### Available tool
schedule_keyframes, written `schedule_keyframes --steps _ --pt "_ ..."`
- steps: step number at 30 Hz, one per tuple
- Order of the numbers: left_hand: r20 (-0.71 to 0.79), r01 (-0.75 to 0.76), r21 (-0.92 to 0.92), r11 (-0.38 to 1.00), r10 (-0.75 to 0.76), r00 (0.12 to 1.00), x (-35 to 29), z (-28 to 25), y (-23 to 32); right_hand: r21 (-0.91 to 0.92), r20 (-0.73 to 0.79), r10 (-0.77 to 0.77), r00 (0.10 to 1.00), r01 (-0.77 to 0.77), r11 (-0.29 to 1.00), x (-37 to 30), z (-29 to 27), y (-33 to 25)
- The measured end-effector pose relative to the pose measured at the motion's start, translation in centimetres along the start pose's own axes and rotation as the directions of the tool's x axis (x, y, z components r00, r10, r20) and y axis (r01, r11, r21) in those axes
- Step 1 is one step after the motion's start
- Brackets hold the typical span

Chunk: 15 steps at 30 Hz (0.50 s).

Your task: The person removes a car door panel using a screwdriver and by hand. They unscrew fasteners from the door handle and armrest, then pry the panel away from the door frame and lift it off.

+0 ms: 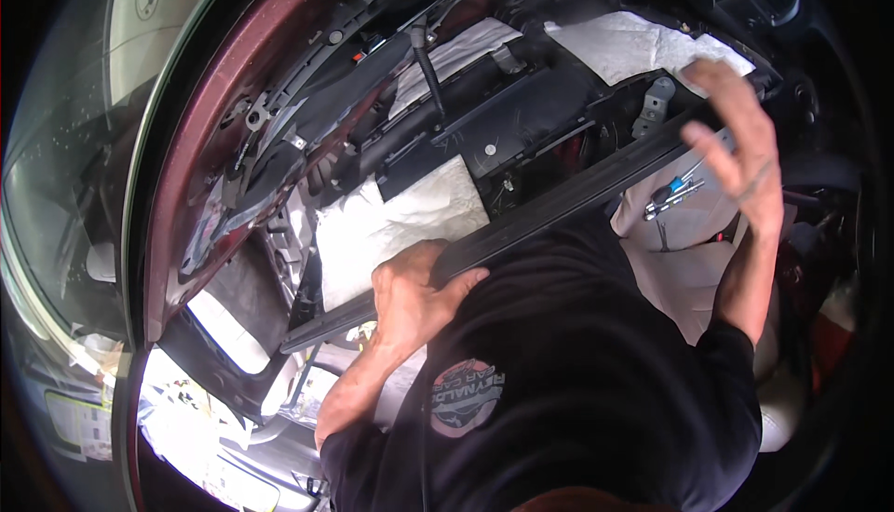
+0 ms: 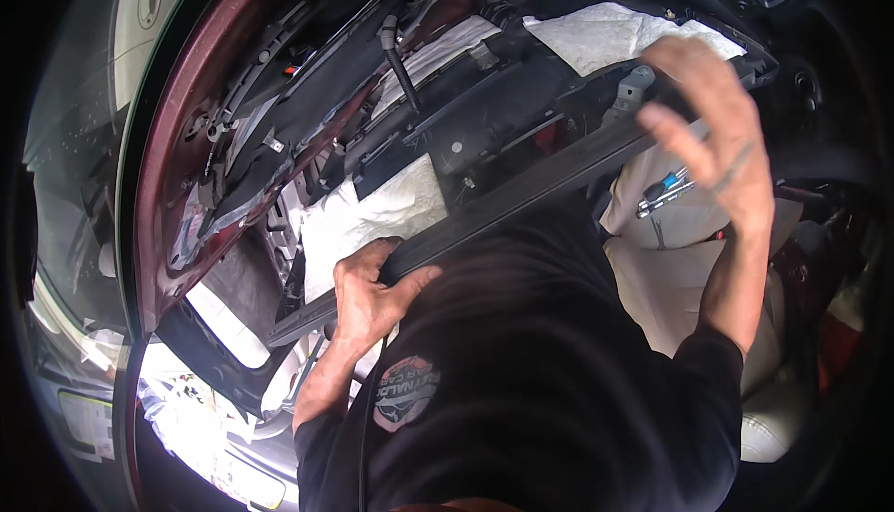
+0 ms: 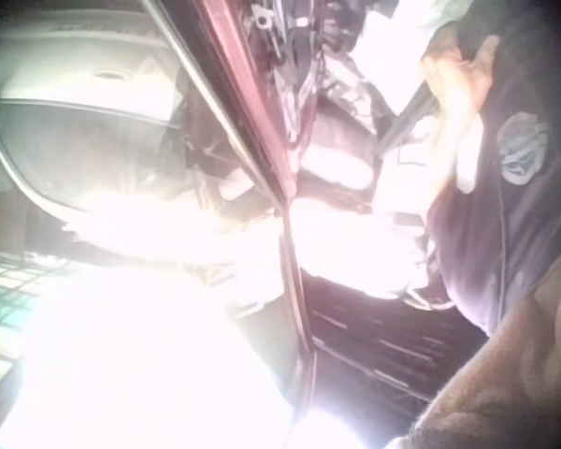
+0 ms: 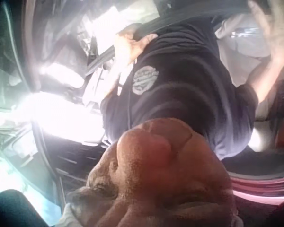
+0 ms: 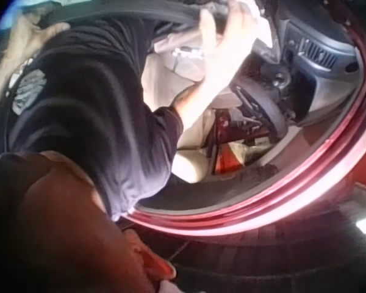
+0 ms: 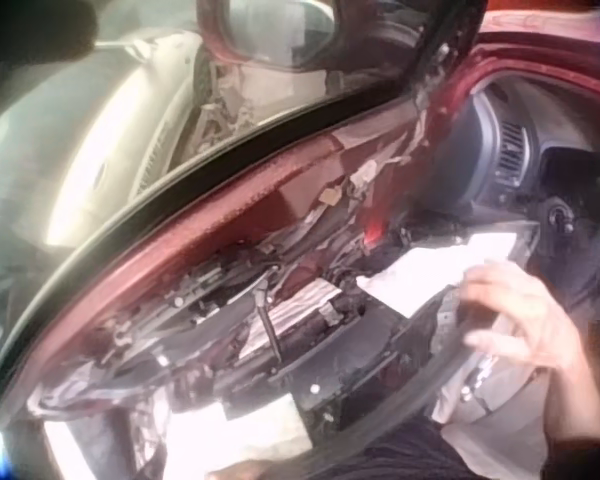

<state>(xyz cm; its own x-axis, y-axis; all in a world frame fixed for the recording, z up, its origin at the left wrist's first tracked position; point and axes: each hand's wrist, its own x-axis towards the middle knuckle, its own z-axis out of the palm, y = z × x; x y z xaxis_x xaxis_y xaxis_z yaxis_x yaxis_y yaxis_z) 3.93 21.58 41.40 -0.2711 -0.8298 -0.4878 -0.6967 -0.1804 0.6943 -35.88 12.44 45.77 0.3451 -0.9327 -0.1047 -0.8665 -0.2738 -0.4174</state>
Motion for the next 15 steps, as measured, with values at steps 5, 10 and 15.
schedule_keyframes --steps 5,10,15 --pt "0.120 0.019 -0.003 1.000 -0.018 0.993 0.8 -0.9 2.8 0.138 0.447 -0.292 0.846 0.257 0.957 2.2 5.5 -7.8" --pt "0.062 -0.081 0.071 0.994 0.077 0.995 0.0 -0.2 2.4 0.212 0.405 -0.331 0.853 0.264 0.941 1.8 8.0 -9.8" --pt "0.033 -0.288 0.155 0.945 0.287 0.957 -1.6 -3.8 2.3 0.271 0.285 -0.322 0.903 0.246 0.930 3.1 8.8 -10.0"
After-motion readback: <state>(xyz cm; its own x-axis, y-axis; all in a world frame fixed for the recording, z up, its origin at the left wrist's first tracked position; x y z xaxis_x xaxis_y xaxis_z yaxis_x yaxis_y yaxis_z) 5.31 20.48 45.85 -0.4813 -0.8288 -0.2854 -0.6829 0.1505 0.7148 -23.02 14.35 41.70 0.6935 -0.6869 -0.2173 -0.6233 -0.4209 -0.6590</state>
